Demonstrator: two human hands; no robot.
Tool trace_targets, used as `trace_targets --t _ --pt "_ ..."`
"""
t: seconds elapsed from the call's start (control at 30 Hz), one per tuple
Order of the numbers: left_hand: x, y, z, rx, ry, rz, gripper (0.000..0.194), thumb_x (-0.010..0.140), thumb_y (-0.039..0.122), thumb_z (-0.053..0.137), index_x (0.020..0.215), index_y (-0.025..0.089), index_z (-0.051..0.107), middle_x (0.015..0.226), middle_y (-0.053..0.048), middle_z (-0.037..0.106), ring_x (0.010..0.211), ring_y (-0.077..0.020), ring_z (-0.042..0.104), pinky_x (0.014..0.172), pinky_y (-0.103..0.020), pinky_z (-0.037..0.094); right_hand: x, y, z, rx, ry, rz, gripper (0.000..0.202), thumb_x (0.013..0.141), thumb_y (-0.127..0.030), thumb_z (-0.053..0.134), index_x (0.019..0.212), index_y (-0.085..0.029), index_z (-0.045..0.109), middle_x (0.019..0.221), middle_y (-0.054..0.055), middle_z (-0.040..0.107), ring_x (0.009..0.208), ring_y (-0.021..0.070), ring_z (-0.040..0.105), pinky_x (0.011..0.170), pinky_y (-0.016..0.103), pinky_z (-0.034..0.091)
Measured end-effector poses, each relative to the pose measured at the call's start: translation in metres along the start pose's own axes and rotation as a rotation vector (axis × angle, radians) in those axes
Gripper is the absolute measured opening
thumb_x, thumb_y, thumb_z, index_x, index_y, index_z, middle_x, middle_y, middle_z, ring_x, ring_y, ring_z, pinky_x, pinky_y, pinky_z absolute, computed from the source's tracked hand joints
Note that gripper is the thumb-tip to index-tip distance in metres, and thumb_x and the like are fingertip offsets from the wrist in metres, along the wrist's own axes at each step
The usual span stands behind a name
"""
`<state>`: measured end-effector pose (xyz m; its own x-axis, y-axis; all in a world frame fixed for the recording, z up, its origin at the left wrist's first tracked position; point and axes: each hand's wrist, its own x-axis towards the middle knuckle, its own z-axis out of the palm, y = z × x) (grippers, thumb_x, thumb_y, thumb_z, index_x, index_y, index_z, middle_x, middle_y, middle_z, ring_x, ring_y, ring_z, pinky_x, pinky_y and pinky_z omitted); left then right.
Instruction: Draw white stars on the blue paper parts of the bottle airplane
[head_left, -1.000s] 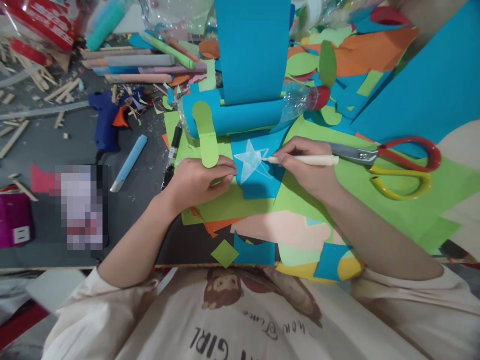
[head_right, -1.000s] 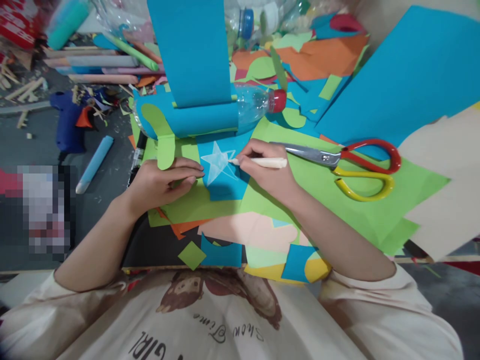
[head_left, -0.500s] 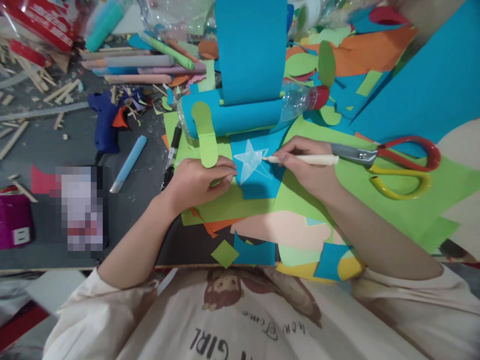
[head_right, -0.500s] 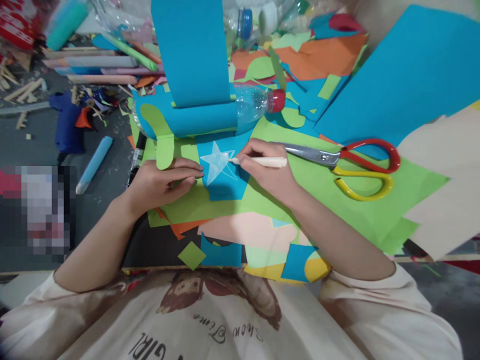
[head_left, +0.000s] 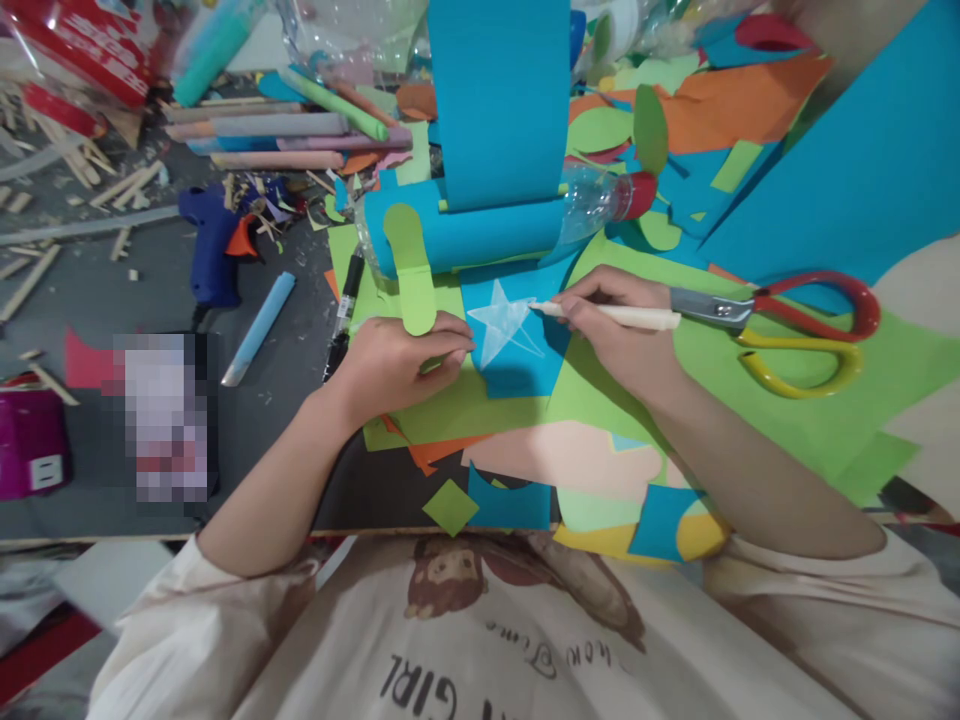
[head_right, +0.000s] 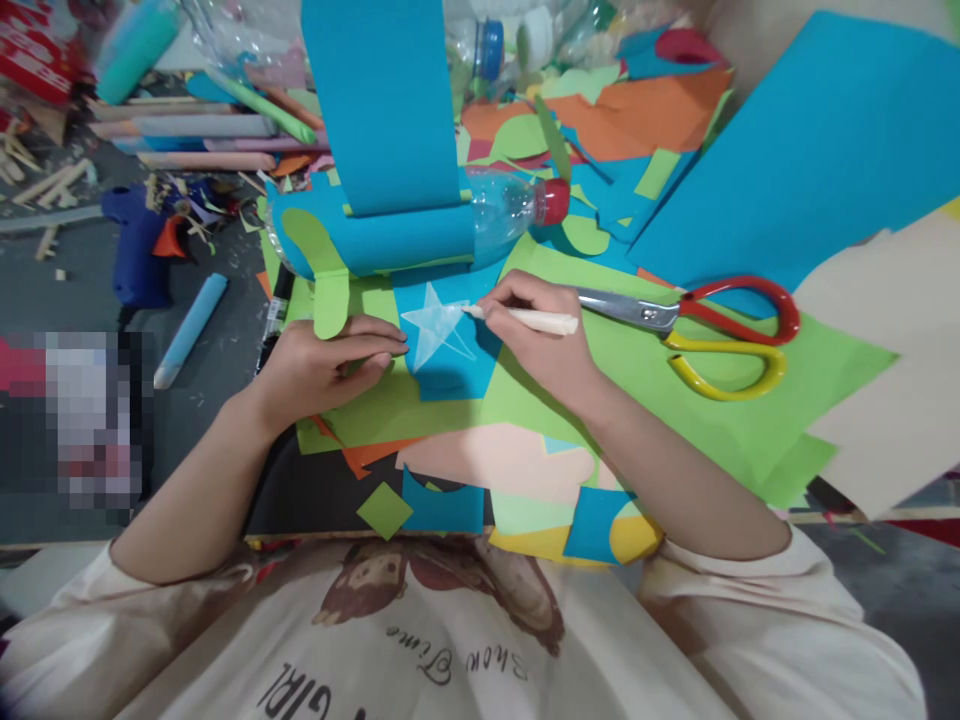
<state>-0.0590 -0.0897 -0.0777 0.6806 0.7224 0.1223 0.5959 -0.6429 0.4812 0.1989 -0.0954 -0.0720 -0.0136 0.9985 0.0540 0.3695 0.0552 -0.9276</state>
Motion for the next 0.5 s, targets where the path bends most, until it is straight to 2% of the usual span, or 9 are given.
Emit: trace_targets --t 0.17,0.3,0.5 --pt "-0.0012 -0.0007 0.0003 -0.015 0.027 0.03 0.021 0.096 0.028 0.053 0.101 0.028 0.073 0.102 -0.001 0.078 0.074 -0.018 0.074 0.058 -0.027 0.051 -0.0007 0.0004 0.0001 0.0 0.002 -0.016 0.016 0.079 -0.027 0.068 0.063 -0.025 0.064 0.061 0.0 0.065 0.054 0.0158 0.055 0.051 0.032 0.044" --pt "-0.0008 0.0008 -0.0016 -0.019 0.002 0.014 0.022 0.096 0.027 0.052 0.103 0.029 0.073 0.108 0.0 0.077 0.076 -0.0185 0.073 0.058 -0.028 0.052 -0.0011 0.002 0.0004 -0.008 0.033 0.005 0.016 0.08 -0.026 0.067 0.064 -0.025 0.065 0.058 -0.001 0.062 0.052 0.0149 0.051 0.049 0.031 0.04" --pt "0.0006 0.0027 -0.0033 0.009 -0.035 -0.027 0.022 0.095 0.028 0.052 0.103 0.029 0.073 0.107 0.001 0.077 0.069 -0.0168 0.071 0.059 -0.029 0.053 -0.0021 -0.0001 0.0005 -0.049 -0.035 -0.059 0.016 0.081 -0.031 0.068 0.066 -0.025 0.068 0.061 0.001 0.066 0.057 0.0168 0.056 0.052 0.032 0.044"
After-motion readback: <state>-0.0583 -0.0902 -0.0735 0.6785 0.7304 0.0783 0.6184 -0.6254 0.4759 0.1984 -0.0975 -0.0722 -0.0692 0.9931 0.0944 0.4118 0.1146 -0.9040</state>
